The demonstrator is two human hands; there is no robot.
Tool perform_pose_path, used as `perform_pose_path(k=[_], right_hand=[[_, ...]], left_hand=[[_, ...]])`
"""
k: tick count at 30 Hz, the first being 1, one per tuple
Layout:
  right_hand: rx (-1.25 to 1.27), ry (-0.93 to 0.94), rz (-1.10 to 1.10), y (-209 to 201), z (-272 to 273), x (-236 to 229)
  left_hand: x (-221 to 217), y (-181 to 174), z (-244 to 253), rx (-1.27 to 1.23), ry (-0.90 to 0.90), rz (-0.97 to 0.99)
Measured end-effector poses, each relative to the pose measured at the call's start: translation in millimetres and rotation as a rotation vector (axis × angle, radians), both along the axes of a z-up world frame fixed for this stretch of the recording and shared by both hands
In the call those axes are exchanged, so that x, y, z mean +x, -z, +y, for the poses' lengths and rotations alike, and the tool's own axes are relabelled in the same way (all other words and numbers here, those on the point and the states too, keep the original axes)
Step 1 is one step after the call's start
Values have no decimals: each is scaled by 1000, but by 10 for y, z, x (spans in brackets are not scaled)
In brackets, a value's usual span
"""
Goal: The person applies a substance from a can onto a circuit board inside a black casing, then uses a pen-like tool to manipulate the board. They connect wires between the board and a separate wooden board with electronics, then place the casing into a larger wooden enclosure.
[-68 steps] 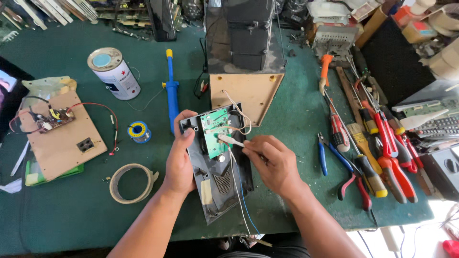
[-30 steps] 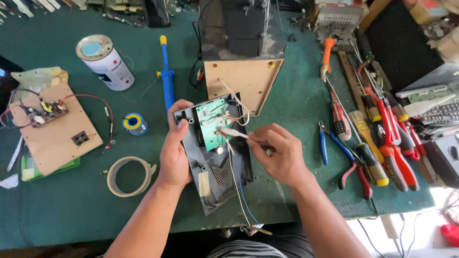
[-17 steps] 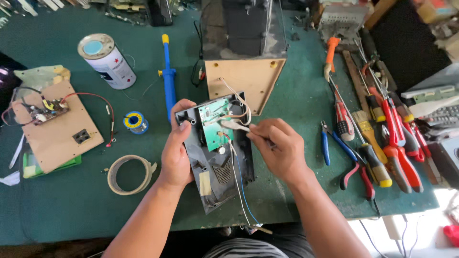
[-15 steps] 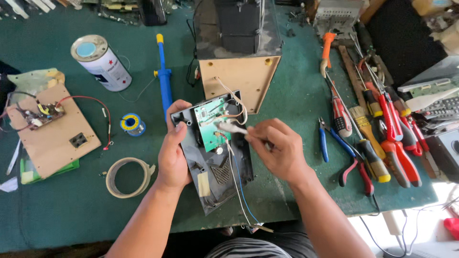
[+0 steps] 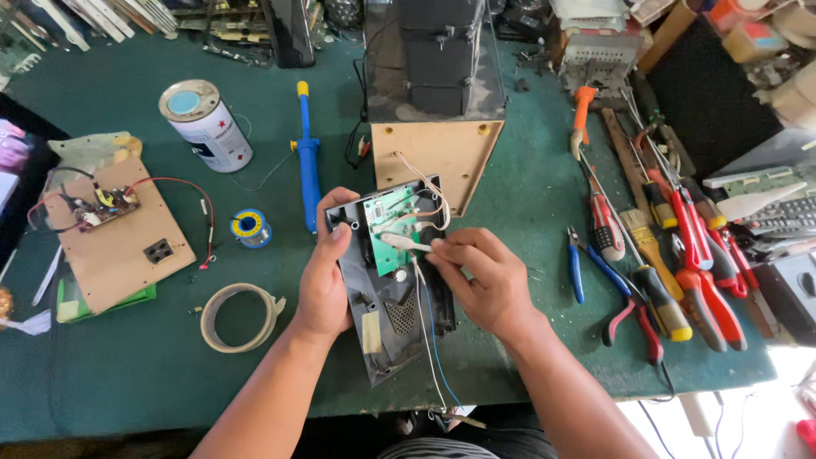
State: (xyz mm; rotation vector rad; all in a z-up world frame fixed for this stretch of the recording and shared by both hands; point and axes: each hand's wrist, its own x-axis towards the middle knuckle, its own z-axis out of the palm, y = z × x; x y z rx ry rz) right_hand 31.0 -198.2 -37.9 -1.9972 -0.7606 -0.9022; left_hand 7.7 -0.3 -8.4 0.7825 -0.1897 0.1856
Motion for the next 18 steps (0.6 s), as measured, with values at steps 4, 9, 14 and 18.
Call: perform_pose_path(k=[4,9,14,18], right_hand=[[-29,73,-24,23,-117,71],[12,1,-27,-61,-21,43],[-10,-17,-34,-7,-4,34],[-2,74,-20,-11,-211,111]], left_hand=[[-24,-2,-21,-10,-8,2],[-41,-8,-62,11,-23,26],[-53,-28,-72,44,-19,33],[-19,61,-59,21,7,47]])
